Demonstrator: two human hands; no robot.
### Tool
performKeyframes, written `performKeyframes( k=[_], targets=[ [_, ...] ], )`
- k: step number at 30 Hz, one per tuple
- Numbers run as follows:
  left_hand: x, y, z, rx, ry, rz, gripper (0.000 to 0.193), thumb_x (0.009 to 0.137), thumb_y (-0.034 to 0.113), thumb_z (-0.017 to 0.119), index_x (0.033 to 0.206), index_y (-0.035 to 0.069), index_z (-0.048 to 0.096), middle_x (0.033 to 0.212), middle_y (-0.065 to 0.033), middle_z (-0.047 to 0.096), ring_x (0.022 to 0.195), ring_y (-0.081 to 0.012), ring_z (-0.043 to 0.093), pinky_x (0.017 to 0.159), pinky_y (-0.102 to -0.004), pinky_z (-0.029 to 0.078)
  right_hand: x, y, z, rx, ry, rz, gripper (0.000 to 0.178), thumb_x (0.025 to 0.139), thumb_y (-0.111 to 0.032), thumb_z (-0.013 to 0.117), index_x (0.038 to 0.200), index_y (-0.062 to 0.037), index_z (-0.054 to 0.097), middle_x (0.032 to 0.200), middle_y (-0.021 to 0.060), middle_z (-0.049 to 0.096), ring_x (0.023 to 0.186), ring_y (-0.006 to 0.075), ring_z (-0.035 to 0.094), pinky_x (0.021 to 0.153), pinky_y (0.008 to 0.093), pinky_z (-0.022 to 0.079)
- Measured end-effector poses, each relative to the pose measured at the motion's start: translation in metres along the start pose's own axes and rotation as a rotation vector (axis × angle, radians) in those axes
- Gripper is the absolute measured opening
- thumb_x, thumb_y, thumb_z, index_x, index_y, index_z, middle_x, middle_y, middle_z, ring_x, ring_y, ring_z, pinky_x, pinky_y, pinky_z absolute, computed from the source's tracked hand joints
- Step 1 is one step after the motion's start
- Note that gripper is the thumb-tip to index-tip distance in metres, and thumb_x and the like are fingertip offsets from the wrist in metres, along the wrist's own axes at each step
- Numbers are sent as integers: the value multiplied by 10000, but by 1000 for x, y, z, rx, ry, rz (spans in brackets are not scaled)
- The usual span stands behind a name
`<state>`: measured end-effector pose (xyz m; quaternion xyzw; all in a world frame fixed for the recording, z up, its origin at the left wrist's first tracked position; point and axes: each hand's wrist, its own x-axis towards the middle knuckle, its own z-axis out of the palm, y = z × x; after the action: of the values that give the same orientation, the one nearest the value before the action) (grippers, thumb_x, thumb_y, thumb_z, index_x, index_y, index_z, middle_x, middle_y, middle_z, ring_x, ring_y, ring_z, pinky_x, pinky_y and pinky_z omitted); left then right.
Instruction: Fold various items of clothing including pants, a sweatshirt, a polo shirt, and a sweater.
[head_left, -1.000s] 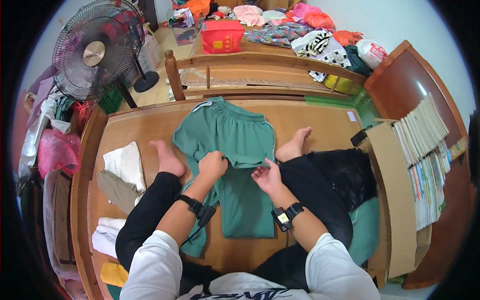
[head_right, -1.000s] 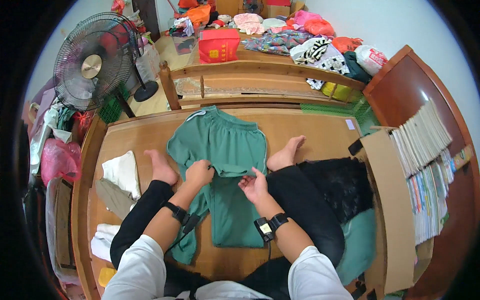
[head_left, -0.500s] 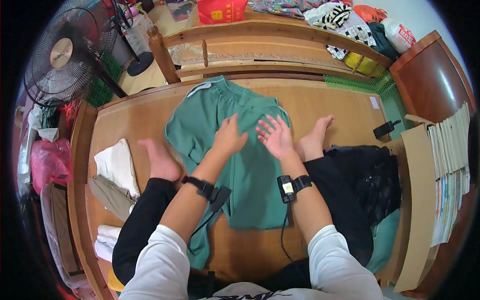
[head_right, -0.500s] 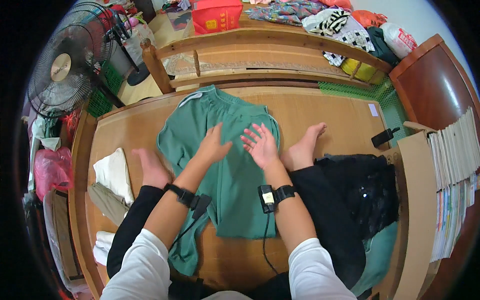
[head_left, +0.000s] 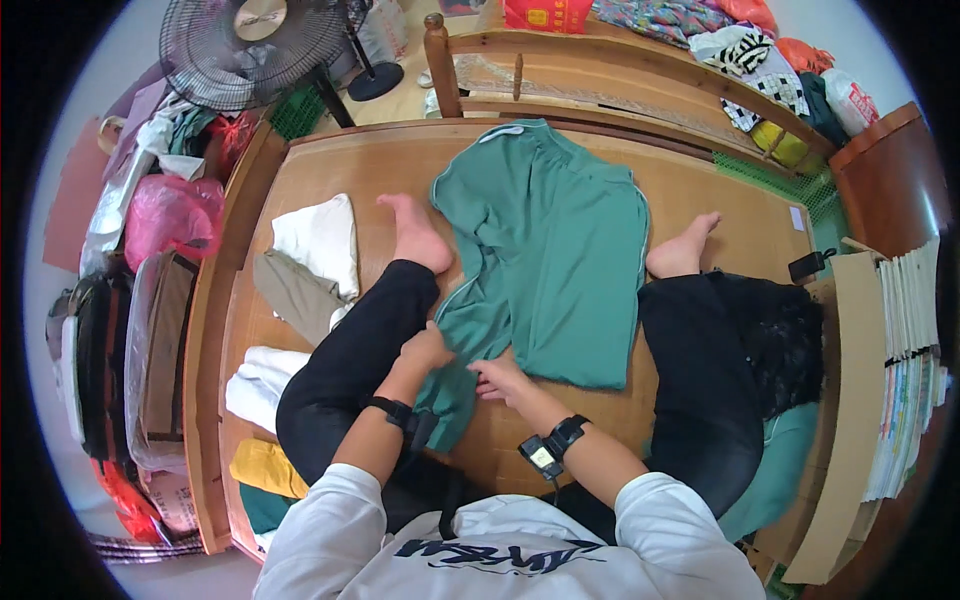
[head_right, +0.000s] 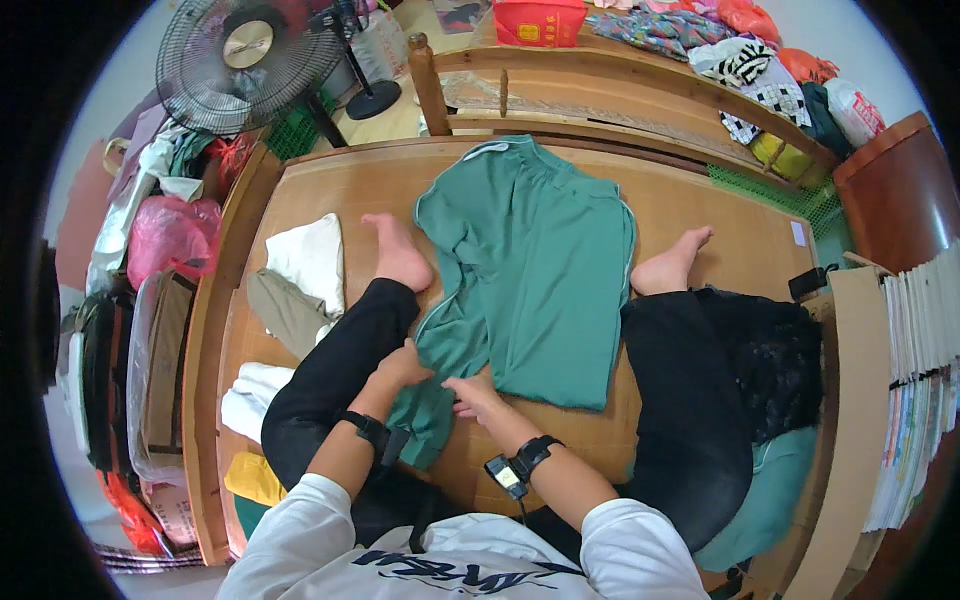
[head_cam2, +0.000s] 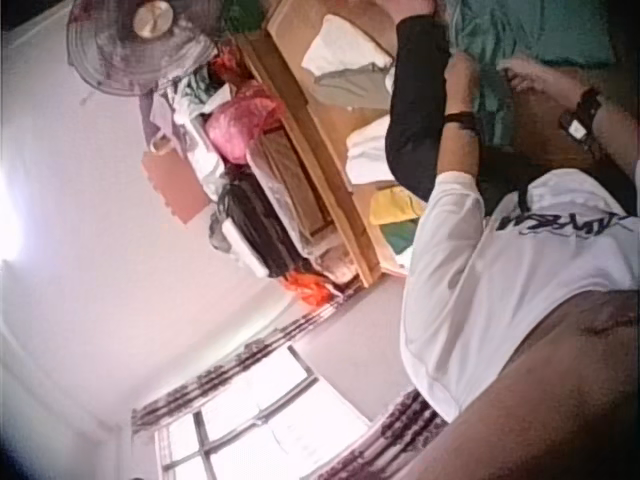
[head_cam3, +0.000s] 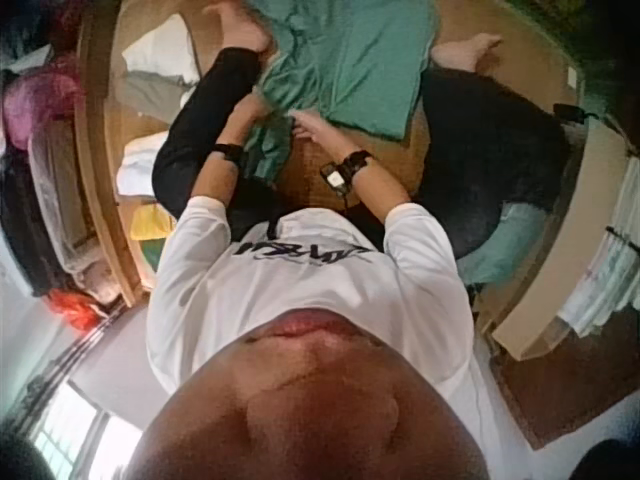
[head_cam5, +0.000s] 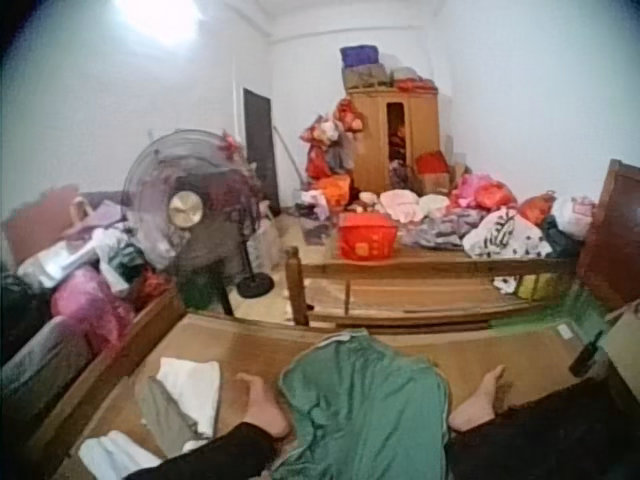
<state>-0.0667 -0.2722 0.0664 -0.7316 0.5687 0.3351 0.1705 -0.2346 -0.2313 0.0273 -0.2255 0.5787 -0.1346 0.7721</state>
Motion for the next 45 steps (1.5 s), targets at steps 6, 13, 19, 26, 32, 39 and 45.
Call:
performKeyframes(
  k=[6, 13, 19, 26, 32, 39, 45],
  targets=[
    [7, -38, 45, 18, -7, -13, 666, 715, 215, 664, 1226, -68, 343, 1120, -216, 576, 1020, -317, 584, 847, -386, 475, -7, -28, -47, -768, 958, -1059, 373, 707, -255, 661, 1026, -87, 565, 1051, 130, 527, 991, 319, 479, 840, 450, 393],
    [-18, -18, 58, -204, -78, -158, 731, 687, 145, 671, 1237, -138, 281, 892, -198, 633, 732, -267, 646, 625, -349, 513, 6, -17, -137, -1238, 1020, -814, 596, 870, -456, 443, 1376, -158, 344, 1451, 126, 241, 1346, 370, 136, 1086, 512, 89],
    [-57, -23, 45, -406, -479, 34, 389, 637, 201, 717, 930, -35, 614, 746, -100, 621, 591, -191, 596, 518, -309, 486, -12, -11, -171, -1321, 993, -905, 557, 868, -429, 466, 1352, -166, 383, 1447, 103, 261, 1333, 346, 194, 1063, 503, 168],
    [-142, -50, -7, -911, -677, 635, 462, 639, 142, 729, 1053, -7, 589, 947, -37, 624, 884, -132, 558, 800, -279, 445, -27, -10, -220, -1297, 884, -910, 550, 859, -412, 496, 1347, -183, 388, 1454, 72, 255, 1325, 304, 233, 1028, 474, 243],
    [-224, -77, -53, -1403, -392, 909, 590, 582, 147, 804, 1089, -25, 555, 1065, -74, 592, 951, -169, 549, 843, -307, 431, -33, -9, -233, -1300, 839, -892, 563, 853, -390, 510, 1354, -176, 368, 1456, 72, 247, 1327, 308, 228, 1037, 466, 257],
    [-301, -103, -32, -1938, 92, 975, 595, 619, 121, 775, 1126, -53, 517, 1099, -115, 573, 996, -210, 543, 869, -331, 424, -36, -17, -227, -1254, 789, -852, 600, 819, -404, 557, 1345, -178, 378, 1467, 74, 220, 1337, 313, 206, 1034, 467, 264],
    [-293, -112, -9, -2034, -307, 1272, 580, 661, 95, 740, 1156, -76, 491, 1140, -149, 554, 1034, -246, 535, 896, -351, 415, -22, -20, -199, -935, 1006, -1085, 653, 697, -444, 699, 1156, -30, 490, 1128, 185, 482, 1054, 331, 447, 916, 442, 364]
  ],
)
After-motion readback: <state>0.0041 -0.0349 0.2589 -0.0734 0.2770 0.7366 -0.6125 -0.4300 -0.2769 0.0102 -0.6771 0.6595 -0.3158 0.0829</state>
